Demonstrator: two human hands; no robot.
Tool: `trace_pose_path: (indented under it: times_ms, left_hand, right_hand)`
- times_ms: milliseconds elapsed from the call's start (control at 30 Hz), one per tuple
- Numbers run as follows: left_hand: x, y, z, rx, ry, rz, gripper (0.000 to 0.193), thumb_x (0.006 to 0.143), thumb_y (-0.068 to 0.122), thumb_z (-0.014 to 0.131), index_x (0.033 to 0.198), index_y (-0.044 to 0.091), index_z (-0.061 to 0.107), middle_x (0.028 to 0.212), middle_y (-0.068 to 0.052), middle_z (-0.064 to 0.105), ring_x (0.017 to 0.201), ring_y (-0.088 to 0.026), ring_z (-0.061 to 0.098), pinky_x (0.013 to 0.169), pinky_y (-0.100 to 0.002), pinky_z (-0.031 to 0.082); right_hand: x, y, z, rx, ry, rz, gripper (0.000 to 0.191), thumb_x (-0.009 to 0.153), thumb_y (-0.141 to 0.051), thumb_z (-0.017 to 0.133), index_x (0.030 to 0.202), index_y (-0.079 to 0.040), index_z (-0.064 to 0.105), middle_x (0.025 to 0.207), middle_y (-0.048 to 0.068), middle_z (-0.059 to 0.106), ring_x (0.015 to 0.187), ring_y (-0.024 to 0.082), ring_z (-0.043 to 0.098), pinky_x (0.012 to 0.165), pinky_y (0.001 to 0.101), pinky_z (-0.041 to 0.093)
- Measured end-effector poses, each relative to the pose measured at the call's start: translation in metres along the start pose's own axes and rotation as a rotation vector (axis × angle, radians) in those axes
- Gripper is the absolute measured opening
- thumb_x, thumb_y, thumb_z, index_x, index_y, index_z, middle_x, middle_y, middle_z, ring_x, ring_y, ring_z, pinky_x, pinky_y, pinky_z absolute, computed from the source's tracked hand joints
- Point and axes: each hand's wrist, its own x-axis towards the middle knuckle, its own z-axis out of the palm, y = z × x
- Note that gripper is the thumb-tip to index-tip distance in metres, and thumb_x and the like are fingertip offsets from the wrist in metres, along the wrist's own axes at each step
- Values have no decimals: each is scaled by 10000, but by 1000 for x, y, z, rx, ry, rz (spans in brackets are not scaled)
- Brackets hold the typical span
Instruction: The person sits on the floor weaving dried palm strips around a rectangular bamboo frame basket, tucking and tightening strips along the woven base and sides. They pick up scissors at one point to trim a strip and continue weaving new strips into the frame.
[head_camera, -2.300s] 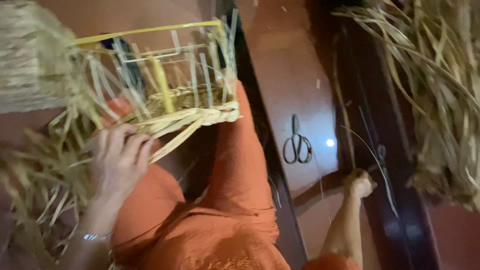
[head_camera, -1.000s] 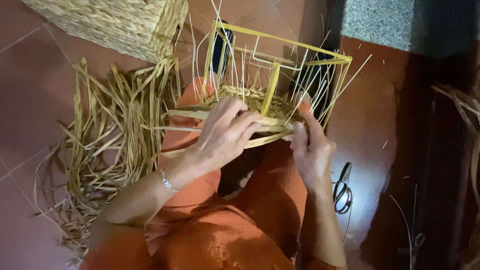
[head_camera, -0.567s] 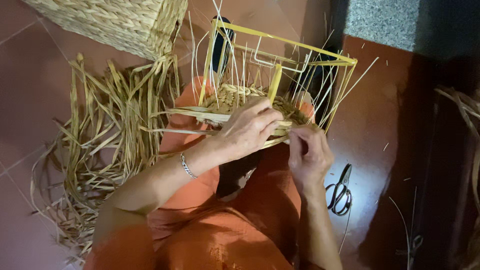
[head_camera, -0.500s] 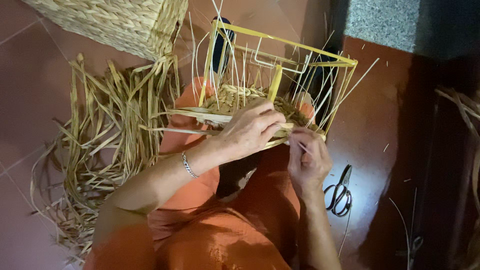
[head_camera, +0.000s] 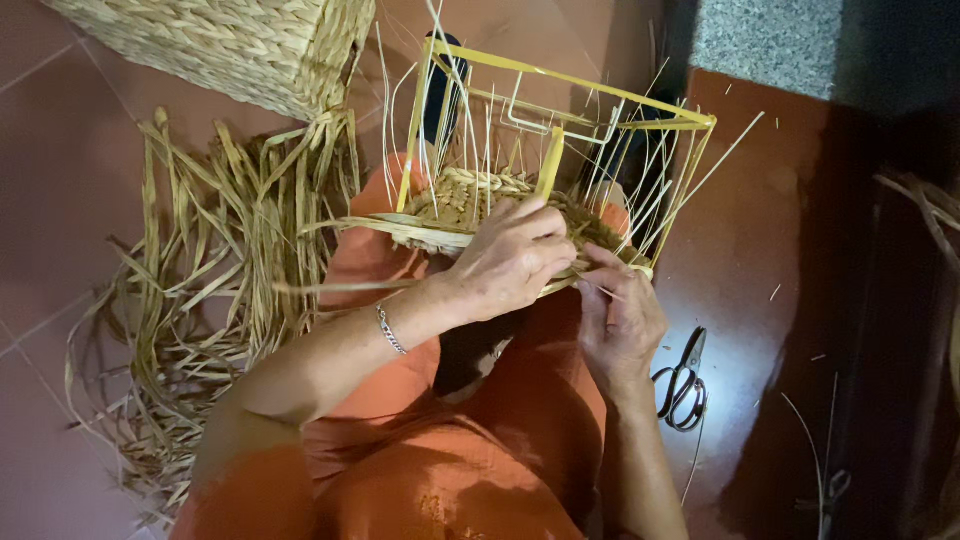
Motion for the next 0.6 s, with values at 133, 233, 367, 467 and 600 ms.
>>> trace_pose_path:
  times_ms: [133, 233, 367, 467, 600]
  left_hand:
    - [-2, -5, 7, -84, -47, -104, 39, 891, 124, 762, 892, 93, 739, 894, -26, 577, 921, -205, 529, 816, -388, 418]
    - [4, -10, 15, -102, -131, -200, 33, 874, 84, 738, 905, 76, 729, 915, -19, 609, 930, -196, 553, 852, -388, 461]
    - [12, -7, 24, 94, -225, -224, 84, 839, -13, 683, 870, 55, 722, 948, -43, 628, 960, -210, 566, 899, -406, 485]
    - [7, 0, 19, 105, -178, -102, 135, 824, -15, 681, 944, 26, 725, 977, -55, 621, 982, -224, 550, 878, -391, 486]
    - [-18, 6, -5, 98, -6, -11, 101, 848, 83, 736, 944, 55, 722, 1008, -72, 597, 1004, -255, 529, 880, -421, 446]
  right_hand:
    - [1, -2, -3, 24, -20, -28, 229, 887, 96, 720, 1003, -39, 576, 1161, 135, 722, 926, 272, 690, 824, 368, 552]
    - [1, -2, -5, 18, -58, -4, 221, 878, 95, 728, 973, -32, 574, 1178, 153, 746, 841, 250, 660, 773, 356, 543]
    - [1, 4, -1, 11, -44, -6, 184, 924, 66, 707, 1020, -35, 587, 1095, 145, 747, 889, 253, 692, 792, 353, 557]
    - [6, 12, 6, 30, -1, 44, 147, 981, 27, 732, 1041, -44, 619, 1014, 135, 752, 810, 193, 719, 705, 308, 572]
    - [11, 15, 14, -11, 36, 143, 146, 978, -26, 786, 1068, -50, 674, 933, 122, 742, 761, 175, 728, 654, 316, 574]
